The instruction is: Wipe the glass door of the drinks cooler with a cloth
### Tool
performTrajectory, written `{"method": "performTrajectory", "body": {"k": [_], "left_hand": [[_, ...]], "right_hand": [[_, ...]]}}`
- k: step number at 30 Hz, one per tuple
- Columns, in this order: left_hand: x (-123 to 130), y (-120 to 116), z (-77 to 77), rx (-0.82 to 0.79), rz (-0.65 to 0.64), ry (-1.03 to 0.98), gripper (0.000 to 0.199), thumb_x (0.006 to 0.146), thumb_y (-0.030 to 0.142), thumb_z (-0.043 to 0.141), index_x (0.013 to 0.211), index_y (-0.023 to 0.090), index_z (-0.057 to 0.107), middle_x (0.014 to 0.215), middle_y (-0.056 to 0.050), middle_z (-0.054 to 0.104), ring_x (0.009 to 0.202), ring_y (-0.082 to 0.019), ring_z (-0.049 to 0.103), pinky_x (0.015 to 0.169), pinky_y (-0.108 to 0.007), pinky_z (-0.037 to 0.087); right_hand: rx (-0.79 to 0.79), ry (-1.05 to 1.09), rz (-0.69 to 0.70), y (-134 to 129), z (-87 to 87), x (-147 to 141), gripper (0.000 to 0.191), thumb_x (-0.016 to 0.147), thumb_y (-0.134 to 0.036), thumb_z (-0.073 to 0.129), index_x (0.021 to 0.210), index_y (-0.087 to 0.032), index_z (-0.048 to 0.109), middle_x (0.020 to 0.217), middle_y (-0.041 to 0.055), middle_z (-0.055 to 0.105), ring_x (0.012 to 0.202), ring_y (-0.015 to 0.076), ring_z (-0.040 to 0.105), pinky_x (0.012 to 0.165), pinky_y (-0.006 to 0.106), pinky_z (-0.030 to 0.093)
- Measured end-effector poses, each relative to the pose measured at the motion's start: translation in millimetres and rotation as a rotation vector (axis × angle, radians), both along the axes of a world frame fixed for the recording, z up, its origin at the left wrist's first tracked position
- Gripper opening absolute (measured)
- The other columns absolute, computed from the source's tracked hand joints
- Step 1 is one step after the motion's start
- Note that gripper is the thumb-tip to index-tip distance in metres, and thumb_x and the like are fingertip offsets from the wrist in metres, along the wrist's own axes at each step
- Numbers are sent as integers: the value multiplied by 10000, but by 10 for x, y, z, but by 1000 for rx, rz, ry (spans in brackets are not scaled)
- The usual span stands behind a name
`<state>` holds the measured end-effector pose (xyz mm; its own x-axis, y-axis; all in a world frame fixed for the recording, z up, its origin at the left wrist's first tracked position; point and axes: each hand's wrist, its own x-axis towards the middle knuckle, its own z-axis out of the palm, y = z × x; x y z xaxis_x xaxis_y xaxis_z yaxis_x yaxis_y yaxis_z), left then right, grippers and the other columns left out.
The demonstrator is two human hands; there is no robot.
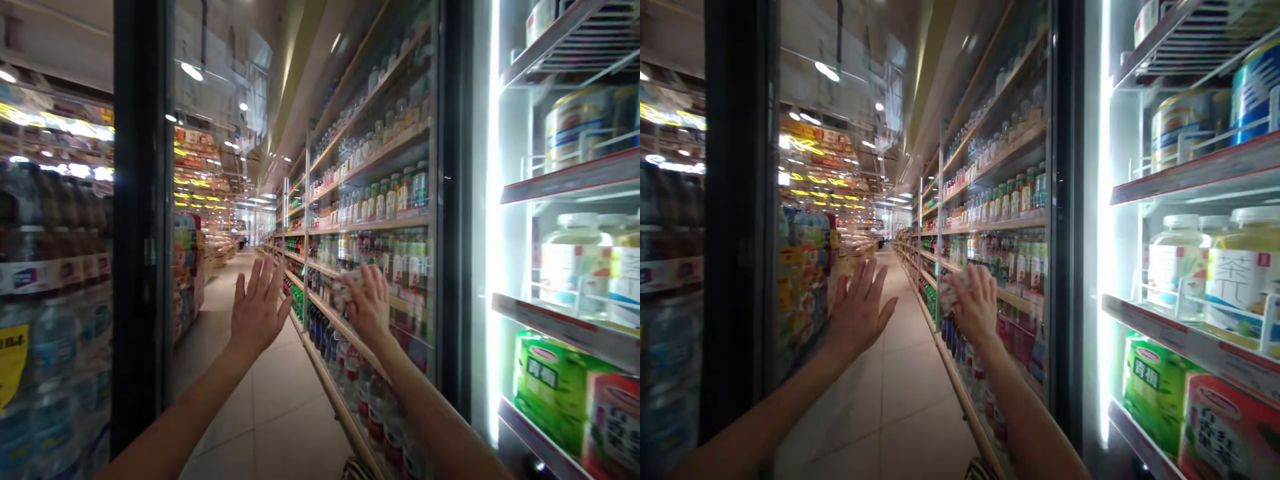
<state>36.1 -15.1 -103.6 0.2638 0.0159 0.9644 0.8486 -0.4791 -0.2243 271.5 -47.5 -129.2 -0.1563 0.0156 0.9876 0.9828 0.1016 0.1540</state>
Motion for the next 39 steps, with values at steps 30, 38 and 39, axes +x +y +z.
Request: {"method": "performTrajectory", "body": {"k": [30, 38, 39], "left_hand": [[-35, -102, -537, -71, 6, 27, 562, 875, 368, 427, 1389, 184, 294, 1401, -106, 375, 1343, -233, 256, 1104, -422, 160], [-163, -106, -495, -75, 31, 97, 549, 868, 392, 445, 1371, 208, 329, 1410, -82, 367, 1347, -199, 253, 1113, -386, 141], [-195, -110, -480, -73, 40, 123, 527, 869, 391, 443, 1358, 217, 352, 1405, -74, 377, 1340, -194, 272, 1116, -389, 132]], "right_hand": [[113, 207, 20, 19, -194, -143, 502, 822, -174, 404, 1313, -272, 439, 1473, 77, 250, 1358, 300, 203, 1037, 566, 269], [-35, -124, 83, 59, -336, -482, 493, 808, -213, 466, 1295, -290, 456, 1453, 67, 309, 1363, 293, 200, 1047, 530, 283], [-22, -117, 63, 63, -342, -460, 498, 810, -217, 457, 1304, -285, 444, 1450, 72, 316, 1363, 291, 202, 1045, 528, 285]]}}
